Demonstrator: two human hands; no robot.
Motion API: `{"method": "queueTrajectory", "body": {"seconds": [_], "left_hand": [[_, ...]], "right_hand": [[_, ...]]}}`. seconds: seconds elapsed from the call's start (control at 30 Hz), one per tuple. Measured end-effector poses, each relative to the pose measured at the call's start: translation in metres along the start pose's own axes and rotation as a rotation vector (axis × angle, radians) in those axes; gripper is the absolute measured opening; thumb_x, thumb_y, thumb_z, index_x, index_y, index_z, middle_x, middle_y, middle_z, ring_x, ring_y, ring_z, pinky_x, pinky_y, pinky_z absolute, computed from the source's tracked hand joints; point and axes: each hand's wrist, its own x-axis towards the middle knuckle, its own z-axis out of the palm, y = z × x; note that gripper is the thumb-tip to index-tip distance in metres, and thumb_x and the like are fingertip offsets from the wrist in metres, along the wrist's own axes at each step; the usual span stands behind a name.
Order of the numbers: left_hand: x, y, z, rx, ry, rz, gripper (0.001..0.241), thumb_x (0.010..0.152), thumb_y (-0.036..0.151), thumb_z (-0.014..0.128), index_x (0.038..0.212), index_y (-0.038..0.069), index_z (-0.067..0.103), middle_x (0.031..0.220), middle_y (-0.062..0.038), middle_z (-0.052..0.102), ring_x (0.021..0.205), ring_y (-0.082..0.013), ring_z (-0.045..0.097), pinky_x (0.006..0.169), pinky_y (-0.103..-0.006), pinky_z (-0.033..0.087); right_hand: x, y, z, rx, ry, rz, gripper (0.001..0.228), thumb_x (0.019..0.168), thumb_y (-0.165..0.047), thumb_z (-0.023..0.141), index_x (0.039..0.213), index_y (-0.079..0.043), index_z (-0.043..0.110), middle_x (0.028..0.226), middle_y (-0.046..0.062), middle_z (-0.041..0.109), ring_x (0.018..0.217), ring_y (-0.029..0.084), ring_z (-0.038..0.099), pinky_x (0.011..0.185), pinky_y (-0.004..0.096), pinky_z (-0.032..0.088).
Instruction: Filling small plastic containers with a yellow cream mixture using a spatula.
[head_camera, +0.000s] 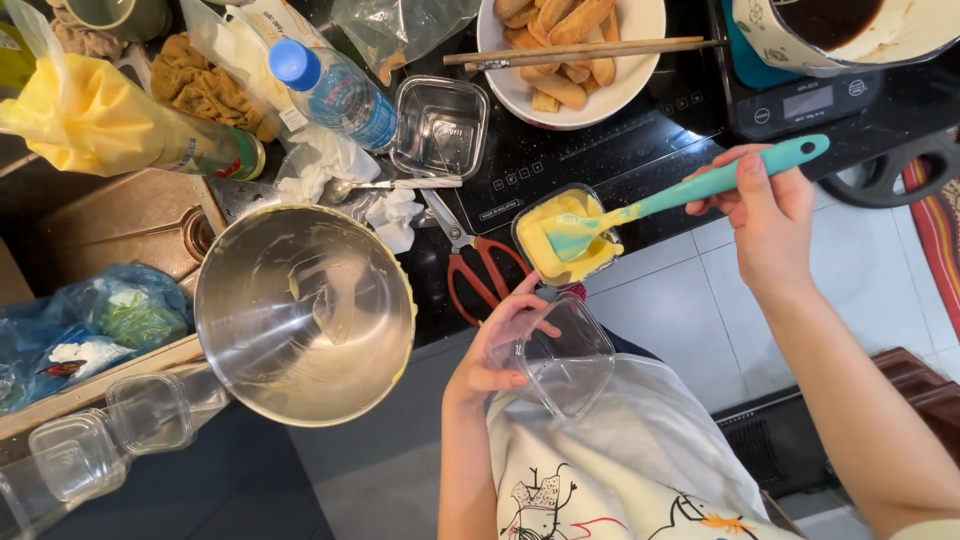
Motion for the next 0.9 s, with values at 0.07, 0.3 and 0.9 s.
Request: {"method": "queueTrajectory", "body": {"seconds": [0.07,0.3,0.9], "left_hand": [[0.000,0.000,0.001,-0.018,-0.006,-0.011,0.095,0.058,0.037,0.082,0.143,0.006,0.054,0.177,-0.020,0.024,0.120,-0.0267,0.066,0.100,-0.0331,0.039],[-0.010,0.010,-0.003,-0.022,0.024,0.032,0.096,0.057,0.039,0.082,0.141,0.002,0.054,0.164,-0.013,0.034,0.121,-0.0272,0.064,0.098,-0.0334,0.039],[-0.016,0.027,0.028,-0.114,0.498,0.330,0.097,0.071,0.049,0.094,0.140,0.002,0.044,0.139,-0.013,0.057,0.120,-0.0255,0.059,0.104,-0.0390,0.046]], "right_hand": [[0.002,0.005,-0.004,0.059,0.010,0.023,0.026,0.123,-0.023,0.045,0.122,0.001,0.055,0.106,0.020,0.068,0.089,0.024,0.067,0.084,0.036,0.056],[0.000,0.010,-0.022,0.122,0.101,0.065,0.027,0.123,-0.026,0.049,0.121,0.000,0.057,0.103,0.021,0.068,0.088,0.026,0.066,0.083,0.037,0.054],[-0.026,-0.020,-0.089,0.287,0.260,0.027,0.027,0.121,-0.020,0.050,0.114,0.006,0.055,0.103,0.024,0.063,0.088,0.032,0.059,0.080,0.039,0.048]]}}
